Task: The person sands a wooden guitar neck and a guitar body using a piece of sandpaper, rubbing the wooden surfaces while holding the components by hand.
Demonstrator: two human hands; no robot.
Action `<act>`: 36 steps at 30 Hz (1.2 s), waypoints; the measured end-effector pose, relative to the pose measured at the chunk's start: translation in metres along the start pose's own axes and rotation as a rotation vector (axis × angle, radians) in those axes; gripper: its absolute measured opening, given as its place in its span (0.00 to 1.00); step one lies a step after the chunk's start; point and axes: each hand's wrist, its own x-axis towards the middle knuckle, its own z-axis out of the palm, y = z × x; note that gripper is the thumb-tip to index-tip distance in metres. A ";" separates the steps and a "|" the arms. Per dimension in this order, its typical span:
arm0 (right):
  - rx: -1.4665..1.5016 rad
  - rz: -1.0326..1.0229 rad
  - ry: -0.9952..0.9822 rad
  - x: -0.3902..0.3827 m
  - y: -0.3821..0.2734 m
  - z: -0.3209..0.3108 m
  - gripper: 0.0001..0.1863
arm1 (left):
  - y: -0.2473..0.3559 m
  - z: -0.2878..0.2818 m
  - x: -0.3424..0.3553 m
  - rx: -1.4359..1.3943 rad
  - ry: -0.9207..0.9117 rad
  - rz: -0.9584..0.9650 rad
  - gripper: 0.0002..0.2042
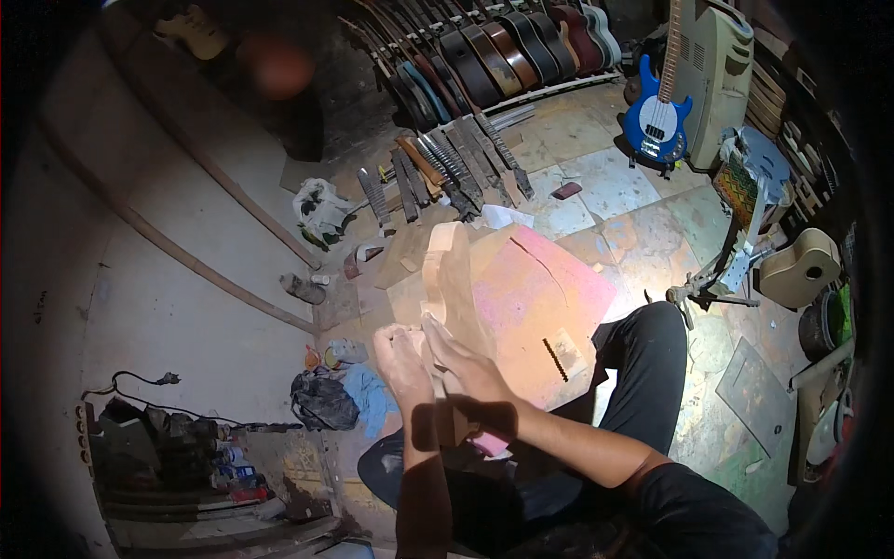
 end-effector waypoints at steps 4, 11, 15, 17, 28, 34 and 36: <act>0.014 0.163 -0.124 0.011 -0.024 -0.015 0.48 | -0.013 0.000 0.000 -0.080 0.024 -0.039 0.10; -0.178 0.089 -0.038 0.000 -0.017 -0.010 0.48 | -0.016 -0.001 0.009 -0.098 -0.166 -0.035 0.14; -0.212 -0.019 0.087 -0.010 -0.032 -0.003 0.45 | -0.012 -0.001 0.015 -0.243 -0.215 -0.075 0.16; -0.223 -0.034 0.112 -0.011 -0.033 -0.008 0.44 | 0.009 0.005 0.010 -0.375 -0.224 -0.155 0.16; -0.363 -0.046 0.103 -0.002 -0.018 -0.015 0.46 | 0.004 0.009 0.003 -0.195 -0.214 -0.088 0.17; -0.341 -0.128 0.130 -0.012 -0.025 -0.014 0.44 | -0.008 0.005 0.006 -0.086 -0.188 0.022 0.16; -0.360 -0.053 0.080 0.001 -0.024 -0.019 0.44 | -0.007 0.004 0.005 -0.104 -0.188 0.005 0.16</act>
